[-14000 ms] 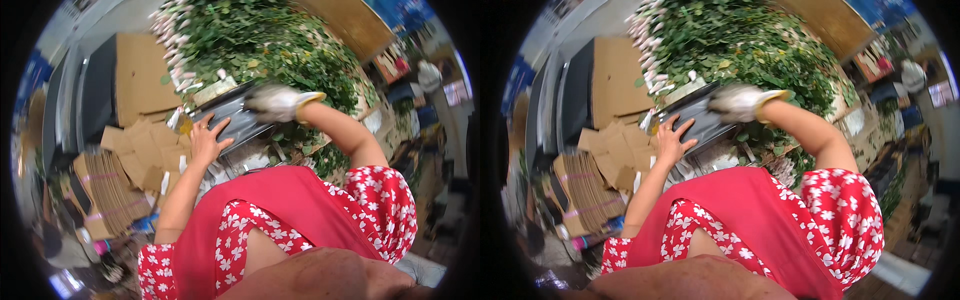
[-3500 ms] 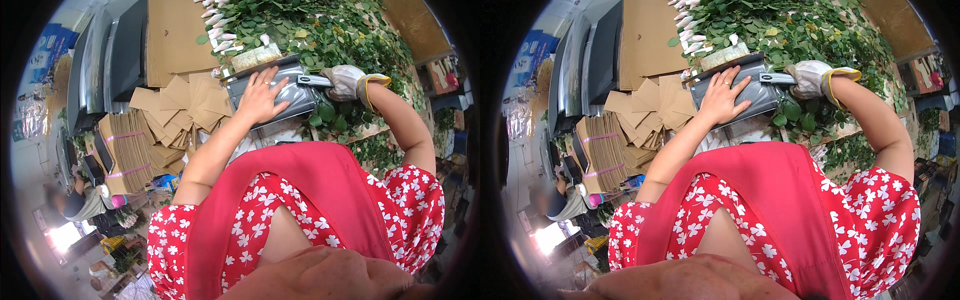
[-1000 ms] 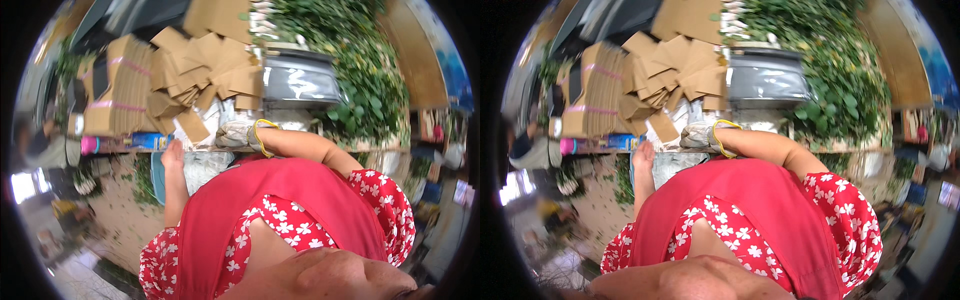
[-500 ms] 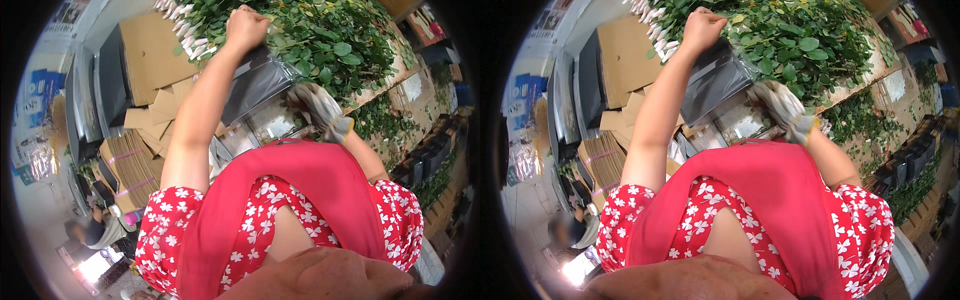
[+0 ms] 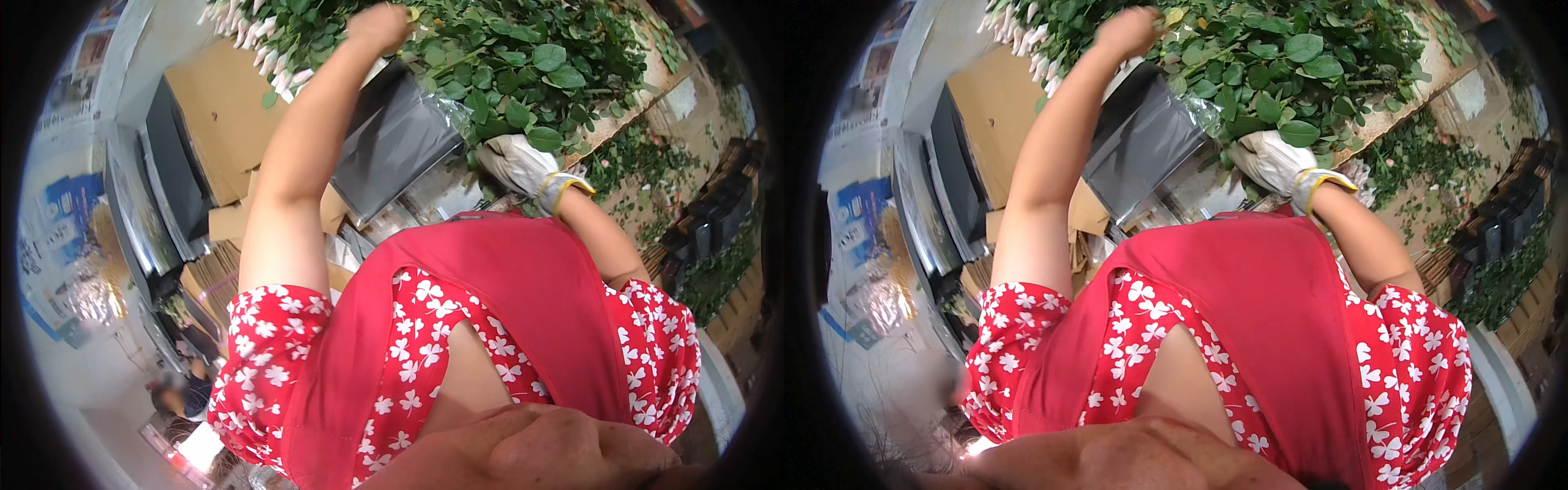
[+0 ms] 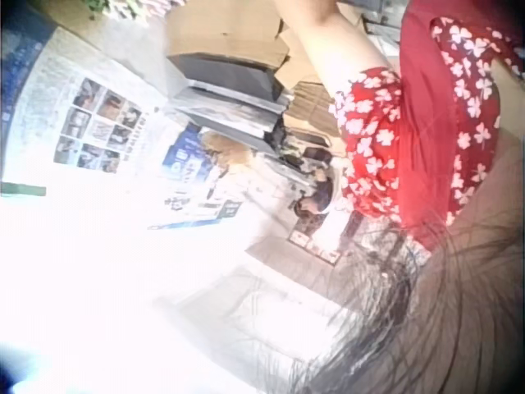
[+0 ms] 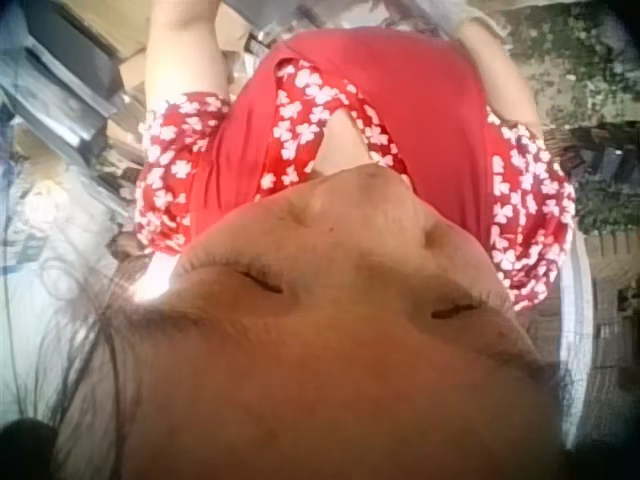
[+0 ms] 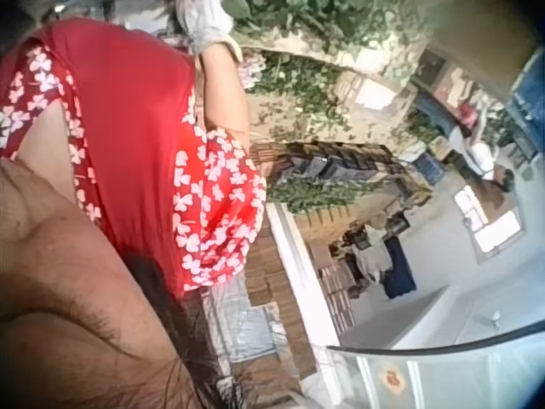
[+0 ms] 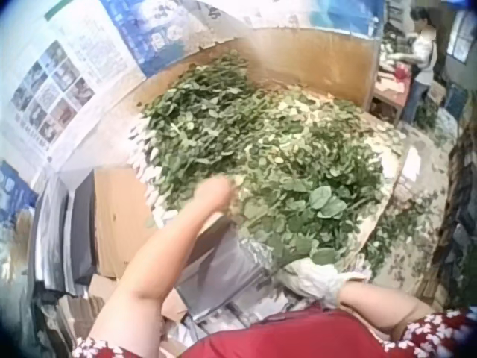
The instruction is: The person arranges white tulips and green leaves into a black plastic tray, then wraps the tray with aluminum foil and places it into a cardboard box. The person repeats this process with another tray of red roses.
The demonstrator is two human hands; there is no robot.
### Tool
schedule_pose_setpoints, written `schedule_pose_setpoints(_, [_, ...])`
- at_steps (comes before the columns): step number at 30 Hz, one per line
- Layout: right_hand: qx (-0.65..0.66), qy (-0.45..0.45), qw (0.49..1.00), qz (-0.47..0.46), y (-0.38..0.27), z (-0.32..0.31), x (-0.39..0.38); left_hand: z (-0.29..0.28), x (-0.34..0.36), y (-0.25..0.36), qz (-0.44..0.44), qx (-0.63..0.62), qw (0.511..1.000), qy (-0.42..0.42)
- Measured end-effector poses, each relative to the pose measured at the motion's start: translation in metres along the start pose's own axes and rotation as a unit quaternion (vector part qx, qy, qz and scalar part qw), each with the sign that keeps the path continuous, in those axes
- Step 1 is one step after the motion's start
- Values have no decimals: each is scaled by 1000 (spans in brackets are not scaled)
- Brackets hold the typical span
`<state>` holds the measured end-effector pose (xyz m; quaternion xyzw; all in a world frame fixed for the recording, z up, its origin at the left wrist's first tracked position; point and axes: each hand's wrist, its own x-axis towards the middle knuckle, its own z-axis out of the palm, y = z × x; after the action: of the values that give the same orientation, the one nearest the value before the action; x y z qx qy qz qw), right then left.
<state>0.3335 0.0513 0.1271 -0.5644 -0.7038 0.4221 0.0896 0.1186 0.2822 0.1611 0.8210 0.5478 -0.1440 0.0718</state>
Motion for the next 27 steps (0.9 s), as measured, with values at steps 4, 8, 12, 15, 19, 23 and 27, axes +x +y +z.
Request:
schedule_pose_setpoints(4, [-25,-130,991,29,-32,-42,-34,-37,-169,-27,-16,-347,845,407])
schedule_pose_setpoints(8, [-7,-40,997,-70,-69,-30,-11,62,-332,8,-94,-557,712,418])
schedule_pose_setpoints(12, [-290,-70,933,-202,-22,12,25,213,-448,58,-237,-645,696,207])
schedule_pose_setpoints(15, [-467,-157,867,-72,-67,39,1,298,-501,87,-336,-667,627,220])
schedule_pose_setpoints(19, [-318,-376,804,-332,-125,125,-2,331,-521,119,-503,-529,563,388])
schedule_pose_setpoints(23, [-173,-379,762,-496,-232,273,3,356,-536,77,-564,-424,521,481])
schedule_pose_setpoints(27, [-177,-244,820,-486,-306,408,-12,361,-546,32,-507,-540,473,477])
